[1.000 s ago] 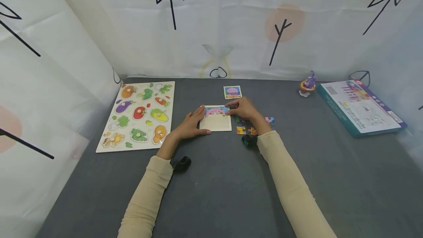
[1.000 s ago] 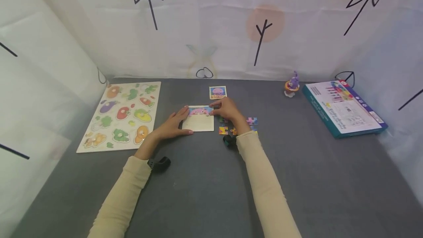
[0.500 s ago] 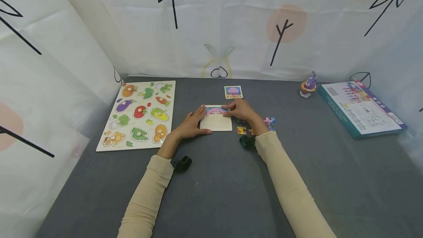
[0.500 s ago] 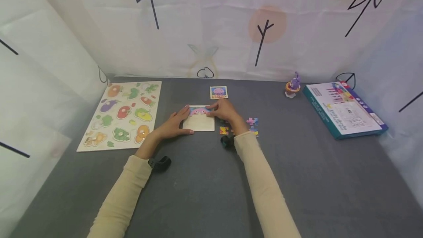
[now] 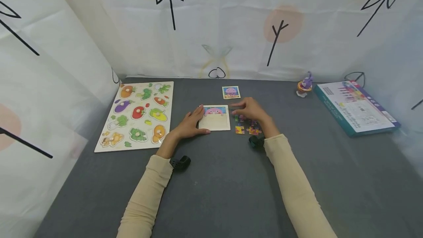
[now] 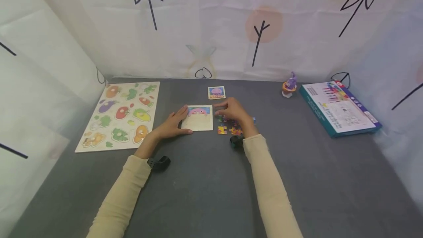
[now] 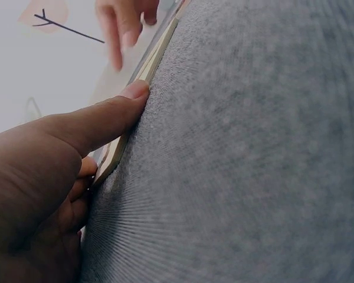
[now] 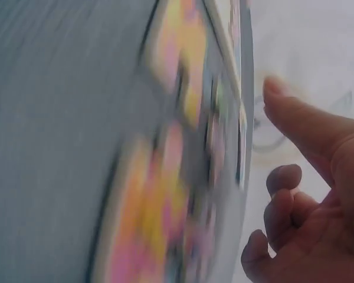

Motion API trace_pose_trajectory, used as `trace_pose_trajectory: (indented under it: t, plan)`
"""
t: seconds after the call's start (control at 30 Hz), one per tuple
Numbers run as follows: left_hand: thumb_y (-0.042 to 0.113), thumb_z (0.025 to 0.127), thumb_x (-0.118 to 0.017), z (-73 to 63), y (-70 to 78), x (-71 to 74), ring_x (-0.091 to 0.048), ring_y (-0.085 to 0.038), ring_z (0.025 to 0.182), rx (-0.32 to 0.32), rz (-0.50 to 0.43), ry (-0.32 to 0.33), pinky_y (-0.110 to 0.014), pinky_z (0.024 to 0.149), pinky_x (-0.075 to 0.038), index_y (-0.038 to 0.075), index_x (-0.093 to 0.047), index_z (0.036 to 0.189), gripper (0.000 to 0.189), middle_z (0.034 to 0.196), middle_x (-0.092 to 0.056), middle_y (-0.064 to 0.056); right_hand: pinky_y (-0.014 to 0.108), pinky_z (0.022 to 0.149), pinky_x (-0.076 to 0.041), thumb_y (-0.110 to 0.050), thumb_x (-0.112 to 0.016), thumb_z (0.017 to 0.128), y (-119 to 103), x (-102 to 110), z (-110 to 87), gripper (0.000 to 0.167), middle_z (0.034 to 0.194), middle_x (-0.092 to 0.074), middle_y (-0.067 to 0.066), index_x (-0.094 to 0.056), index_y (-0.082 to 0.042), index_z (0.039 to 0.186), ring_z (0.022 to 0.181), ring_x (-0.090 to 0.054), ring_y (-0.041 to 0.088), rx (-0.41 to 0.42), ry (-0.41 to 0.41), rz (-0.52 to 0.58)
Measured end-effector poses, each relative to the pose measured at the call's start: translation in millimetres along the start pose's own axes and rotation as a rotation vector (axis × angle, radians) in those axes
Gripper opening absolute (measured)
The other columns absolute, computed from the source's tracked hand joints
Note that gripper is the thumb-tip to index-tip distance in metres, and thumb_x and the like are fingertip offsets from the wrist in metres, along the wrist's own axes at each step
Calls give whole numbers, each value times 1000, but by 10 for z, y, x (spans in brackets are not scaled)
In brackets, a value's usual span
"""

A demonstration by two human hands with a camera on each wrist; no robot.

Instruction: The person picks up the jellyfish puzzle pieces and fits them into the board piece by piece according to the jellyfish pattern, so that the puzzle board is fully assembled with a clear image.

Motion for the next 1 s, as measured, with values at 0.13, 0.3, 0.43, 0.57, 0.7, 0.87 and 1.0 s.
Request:
trace_pose_trajectory:
  t: [0.13, 0.3, 0.43, 0.57, 0.7, 0.87, 1.0]
  plan:
    - [32, 83, -67, -20, -31, 24, -2, -28, 144, 13, -15, 6, -54, 112, -2, -3, -9, 146, 93, 155, -1, -17, 23, 42, -26, -12, -71, 80, 93, 90, -93, 35, 38, -28, -7, -66, -2, 113, 38, -20, 7, -15, -16, -36]
    - [32, 82, -68, -37, -51, 53, 0, -28, 144, 31, -40, -5, -52, 113, -2, -4, -7, 146, 96, 155, 2, -17, 24, 48, -25, -14, -74, 77, 201, 95, -154, 38, 45, -46, -3, -66, -6, 114, 45, -21, 10, -63, -59, -109]
    - [30, 83, -68, -62, -61, 77, -1, -28, 144, 37, -56, -23, -50, 114, -4, -3, -9, 146, 92, 155, 0, -17, 25, 52, -29, -13, -74, 76, 240, 80, -168, 36, 66, -65, 13, -67, -6, 111, 50, -26, 11, -65, -42, -106]
    - [29, 84, -67, -77, -66, 89, -3, -28, 144, 33, -48, -25, -49, 114, -6, -2, -12, 146, 89, 155, -3, -16, 24, 57, -34, -11, -73, 77, 264, 69, -167, 33, 90, -69, 20, -68, -5, 109, 57, -37, 10, -82, -26, -71]
    - [30, 84, -67, -61, -61, 87, -4, -28, 144, 18, -43, -8, -49, 114, -7, -2, -13, 146, 88, 155, -4, -16, 24, 57, -34, -11, -73, 78, 285, 83, -159, 30, 84, -71, 13, -70, -6, 107, 57, -37, 9, -100, -12, -45]
    - [29, 82, -69, -53, -64, 92, -6, -30, 143, 6, -48, 2, -49, 114, -8, -3, -15, 145, 89, 154, -6, -17, 24, 48, -29, -13, -71, 79, 285, 111, -161, 31, 44, -43, -2, -69, -5, 109, 45, -26, 9, -104, -11, -41]
    - [25, 83, -68, -64, -57, 98, -8, -32, 142, -20, -49, -5, -50, 114, -10, -5, -15, 144, 87, 154, -8, -19, 24, 46, -28, -16, -70, 81, 226, 115, -148, 32, 49, -33, -5, -68, -4, 110, 45, -29, 9, -119, 52, -46]
Point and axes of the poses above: each hand's wrist, its own z-axis towards the middle knuckle, its own x-axis out of the back of the hand, y = z × x, the point moved 3 cm from there along z, towards the middle knuckle
